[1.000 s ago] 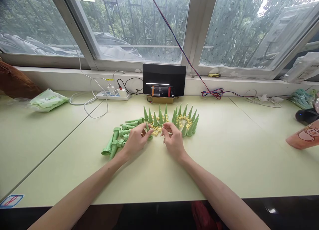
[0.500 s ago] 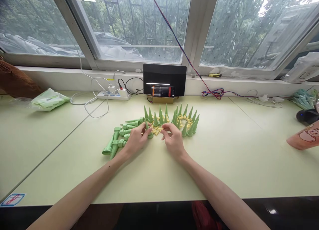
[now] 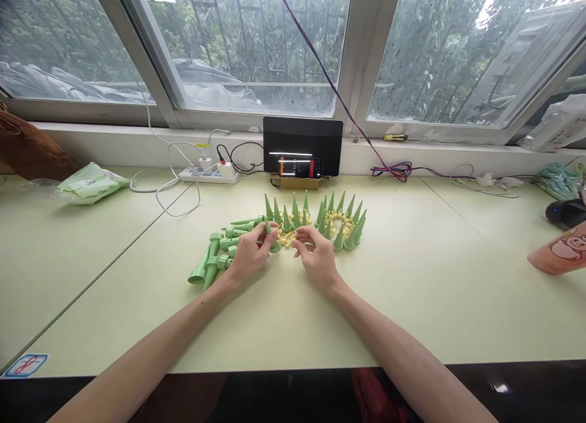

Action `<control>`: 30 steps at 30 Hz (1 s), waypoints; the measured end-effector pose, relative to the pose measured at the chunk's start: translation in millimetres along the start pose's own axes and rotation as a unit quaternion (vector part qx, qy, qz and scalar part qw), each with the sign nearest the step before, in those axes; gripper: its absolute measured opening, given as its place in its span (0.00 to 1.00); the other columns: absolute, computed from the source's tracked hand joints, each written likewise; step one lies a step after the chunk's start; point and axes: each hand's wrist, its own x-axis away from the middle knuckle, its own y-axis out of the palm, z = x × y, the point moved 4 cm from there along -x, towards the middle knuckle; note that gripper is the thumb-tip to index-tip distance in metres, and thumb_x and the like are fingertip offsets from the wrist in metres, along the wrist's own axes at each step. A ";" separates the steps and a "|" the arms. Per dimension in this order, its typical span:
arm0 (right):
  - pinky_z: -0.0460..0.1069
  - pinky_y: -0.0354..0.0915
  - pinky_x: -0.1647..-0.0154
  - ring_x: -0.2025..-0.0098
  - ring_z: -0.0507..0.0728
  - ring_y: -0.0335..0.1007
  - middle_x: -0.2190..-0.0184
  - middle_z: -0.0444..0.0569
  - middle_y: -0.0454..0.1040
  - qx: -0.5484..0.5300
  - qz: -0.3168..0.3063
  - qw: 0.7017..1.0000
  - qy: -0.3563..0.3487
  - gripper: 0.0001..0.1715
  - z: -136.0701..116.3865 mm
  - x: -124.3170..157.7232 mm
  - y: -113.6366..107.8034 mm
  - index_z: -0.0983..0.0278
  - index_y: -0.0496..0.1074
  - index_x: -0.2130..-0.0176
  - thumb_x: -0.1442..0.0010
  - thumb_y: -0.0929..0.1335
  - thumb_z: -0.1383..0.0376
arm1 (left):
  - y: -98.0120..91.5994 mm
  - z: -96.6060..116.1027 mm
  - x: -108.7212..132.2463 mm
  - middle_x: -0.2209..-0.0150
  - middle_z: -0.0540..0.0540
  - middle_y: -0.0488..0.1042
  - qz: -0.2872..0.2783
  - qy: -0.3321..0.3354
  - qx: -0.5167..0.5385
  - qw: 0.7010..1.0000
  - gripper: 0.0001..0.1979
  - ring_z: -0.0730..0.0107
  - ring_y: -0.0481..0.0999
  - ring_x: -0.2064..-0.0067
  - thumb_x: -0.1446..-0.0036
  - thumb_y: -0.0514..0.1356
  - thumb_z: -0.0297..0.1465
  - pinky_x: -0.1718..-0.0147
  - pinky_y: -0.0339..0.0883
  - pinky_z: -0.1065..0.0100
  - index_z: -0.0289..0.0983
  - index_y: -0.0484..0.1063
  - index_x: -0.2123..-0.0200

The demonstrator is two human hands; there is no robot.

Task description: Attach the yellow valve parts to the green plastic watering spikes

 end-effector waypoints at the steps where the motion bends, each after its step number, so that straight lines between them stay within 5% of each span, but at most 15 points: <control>1: 0.52 0.77 0.70 0.64 0.57 0.74 0.63 0.49 0.73 -0.001 0.000 1.000 0.000 0.14 0.4 0.2 -0.1 0.62 0.72 0.57 0.40 0.71 0.57 | 0.1 -0.1 -0.1 0.77 0.54 0.61 0.000 0.003 0.000 1.000 0.16 0.76 0.58 0.78 0.34 0.53 0.43 0.77 0.56 0.72 0.37 0.71 0.55; 30: 0.51 0.77 0.68 0.56 0.59 0.74 0.60 0.51 0.75 -0.008 -0.046 0.999 -0.012 0.14 -1.9 3.4 3.0 0.60 0.71 0.54 0.38 0.71 0.59 | 0.2 8.1 2.6 0.77 0.54 0.60 0.008 0.018 0.013 1.000 0.15 0.76 0.57 0.78 0.34 0.54 0.41 0.77 0.55 0.72 0.37 0.70 0.54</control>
